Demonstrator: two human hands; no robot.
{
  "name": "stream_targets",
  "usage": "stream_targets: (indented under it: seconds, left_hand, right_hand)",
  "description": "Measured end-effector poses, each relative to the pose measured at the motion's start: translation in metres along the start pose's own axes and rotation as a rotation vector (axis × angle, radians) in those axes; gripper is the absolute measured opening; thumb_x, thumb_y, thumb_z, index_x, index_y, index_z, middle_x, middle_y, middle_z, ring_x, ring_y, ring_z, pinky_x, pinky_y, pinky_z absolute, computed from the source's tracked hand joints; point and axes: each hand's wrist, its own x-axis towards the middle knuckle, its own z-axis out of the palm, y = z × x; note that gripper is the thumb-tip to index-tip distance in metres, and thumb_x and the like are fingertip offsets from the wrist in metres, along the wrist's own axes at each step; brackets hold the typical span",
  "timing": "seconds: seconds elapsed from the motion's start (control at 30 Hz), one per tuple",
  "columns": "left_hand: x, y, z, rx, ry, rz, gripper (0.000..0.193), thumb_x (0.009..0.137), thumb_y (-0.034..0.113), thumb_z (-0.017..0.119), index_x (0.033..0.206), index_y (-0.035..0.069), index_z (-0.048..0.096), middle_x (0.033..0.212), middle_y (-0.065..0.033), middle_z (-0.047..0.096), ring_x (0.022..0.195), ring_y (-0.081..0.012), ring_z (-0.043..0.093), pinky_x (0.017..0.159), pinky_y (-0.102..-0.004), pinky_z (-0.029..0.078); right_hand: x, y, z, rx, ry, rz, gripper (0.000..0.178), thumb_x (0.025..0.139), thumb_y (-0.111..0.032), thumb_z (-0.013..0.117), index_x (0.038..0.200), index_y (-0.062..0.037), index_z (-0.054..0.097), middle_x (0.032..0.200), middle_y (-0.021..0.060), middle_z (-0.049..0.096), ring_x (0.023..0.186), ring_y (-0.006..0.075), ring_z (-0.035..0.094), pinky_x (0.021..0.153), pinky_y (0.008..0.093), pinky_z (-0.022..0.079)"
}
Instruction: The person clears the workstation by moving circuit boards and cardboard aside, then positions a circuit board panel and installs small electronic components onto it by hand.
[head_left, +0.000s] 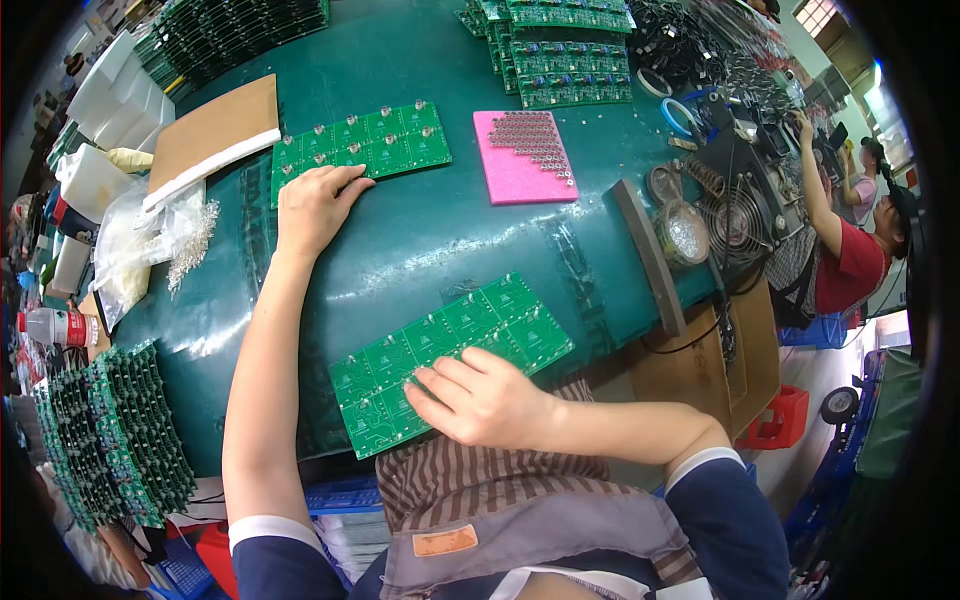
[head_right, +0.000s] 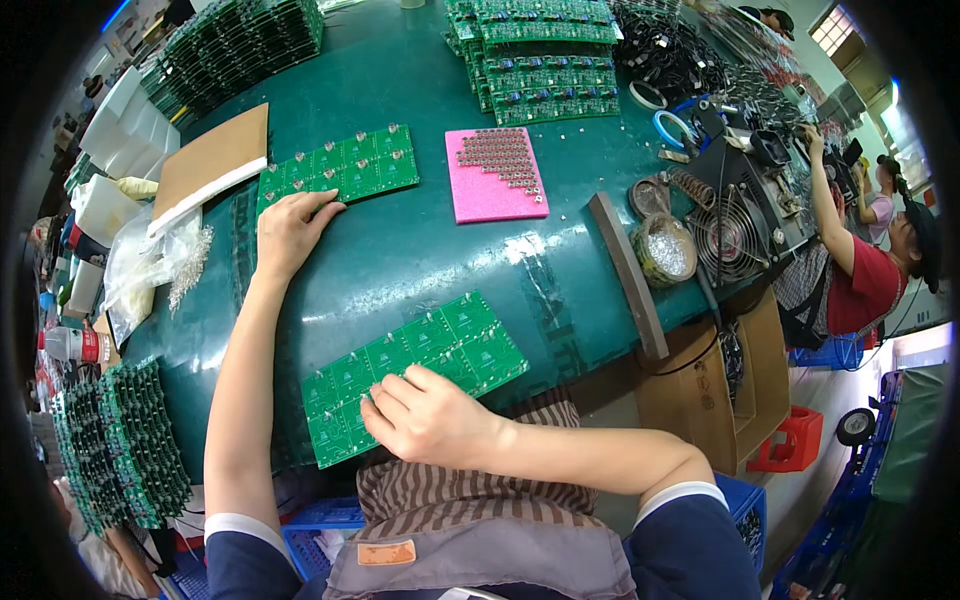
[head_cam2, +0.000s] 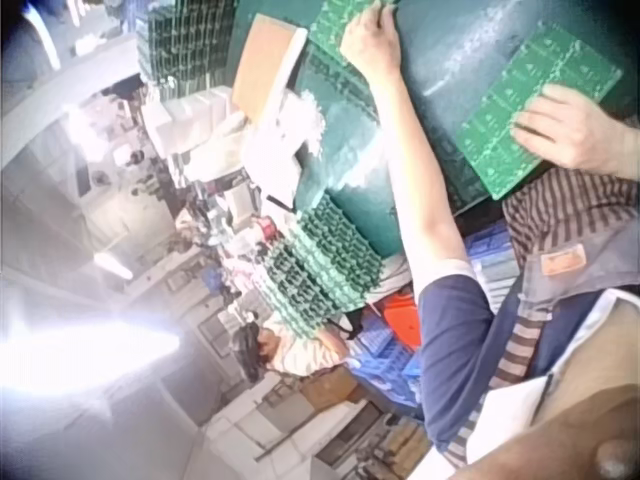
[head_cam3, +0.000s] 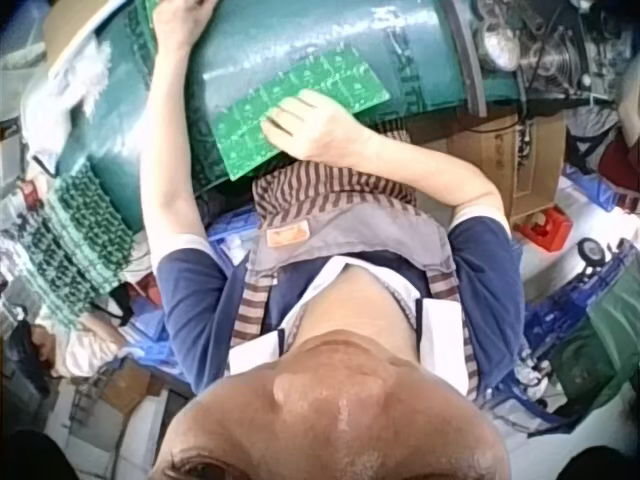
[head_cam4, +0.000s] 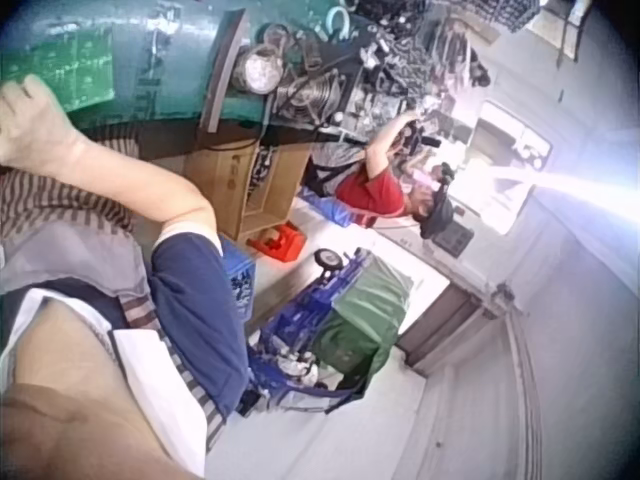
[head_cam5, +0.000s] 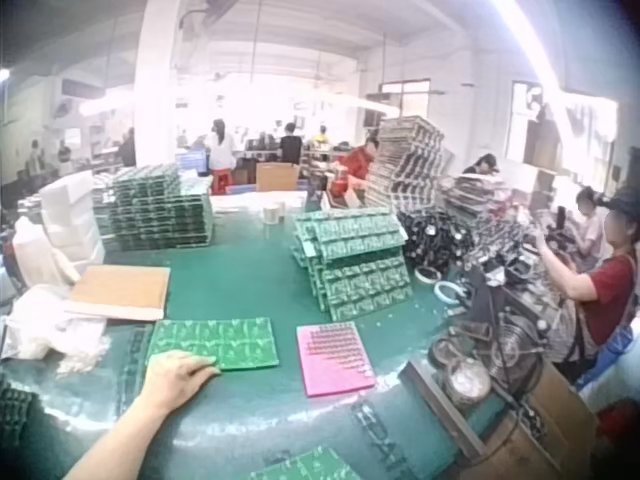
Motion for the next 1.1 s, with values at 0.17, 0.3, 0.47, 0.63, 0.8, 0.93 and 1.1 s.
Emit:
stream_targets:
  seconds: [0.17,0.3,0.47,0.63,0.8,0.93,1.1]
  left_hand:
    - [0.002,0.004,-0.002,0.001,0.022,-0.025,0.019,0.074,0.028,0.068,0.081,0.010,0.068,0.073,-0.0058,0.064,0.064,-0.0209,0.060,0.056,-0.0316,0.047]
    - [0.000,0.026,-0.025,-0.162,-0.006,-0.291,0.014,0.077,0.023,0.068,0.080,0.010,0.067,0.060,-0.0022,0.056,0.051,-0.0120,0.050,0.047,-0.0268,0.040]
    - [-0.032,0.040,-0.071,-1.629,0.010,-1.178,0.015,0.084,0.013,0.059,0.094,0.000,0.058,0.074,0.0007,0.052,0.057,-0.0068,0.044,0.045,-0.0213,0.030]
    - [-0.054,0.103,-0.108,-1.872,0.051,-1.594,0.019,0.087,-0.001,0.046,0.105,-0.007,0.045,0.101,-0.0155,0.050,0.088,-0.0206,0.056,0.079,-0.0243,0.049]
    - [-0.095,0.133,-0.106,-1.859,-0.131,-1.373,0.029,0.090,0.006,0.048,0.116,-0.004,0.043,0.099,-0.0150,0.059,0.083,-0.0188,0.061,0.075,-0.0260,0.052]
    - [-0.105,0.158,-0.088,-1.752,-0.177,-1.279,0.029,0.092,0.016,0.048,0.116,-0.001,0.045,0.093,-0.0130,0.060,0.076,-0.0154,0.060,0.067,-0.0247,0.051]
    - [-0.112,0.169,-0.065,-1.557,-0.116,-1.200,0.018,0.092,0.018,0.049,0.101,0.002,0.052,0.089,-0.0115,0.062,0.070,-0.0124,0.059,0.060,-0.0220,0.048]
  right_hand:
    - [0.000,-0.005,0.007,0.165,-0.030,0.084,0.042,0.065,-0.028,0.066,0.093,0.0020,0.060,0.091,0.0109,0.060,0.085,0.0217,0.054,0.071,0.0303,0.043]
    - [-0.007,-0.007,0.016,0.219,-0.073,0.186,0.049,0.069,-0.036,0.068,0.102,-0.0005,0.060,0.105,0.0118,0.057,0.091,0.0250,0.054,0.076,0.0339,0.046]
    - [-0.003,0.006,0.010,0.486,0.003,0.324,0.047,0.068,-0.027,0.072,0.102,0.0014,0.059,0.106,0.0143,0.055,0.091,0.0268,0.052,0.078,0.0342,0.046]
    - [0.008,0.043,-0.001,0.337,-0.092,0.350,0.039,0.071,-0.020,0.071,0.102,0.0006,0.058,0.100,0.0122,0.057,0.087,0.0268,0.053,0.076,0.0346,0.046]
    - [0.024,0.111,-0.007,0.271,0.098,0.529,0.021,0.074,-0.016,0.066,0.087,0.0000,0.062,0.086,0.0147,0.059,0.085,0.0291,0.055,0.074,0.0376,0.046]
    - [0.023,0.206,0.017,-0.037,0.268,0.598,0.013,0.074,-0.013,0.065,0.081,-0.0025,0.063,0.083,0.0136,0.059,0.085,0.0304,0.055,0.078,0.0385,0.044]
    - [0.025,0.224,0.029,-0.096,0.226,0.578,0.008,0.076,-0.007,0.063,0.082,-0.0029,0.059,0.081,0.0091,0.060,0.076,0.0245,0.056,0.068,0.0333,0.047]
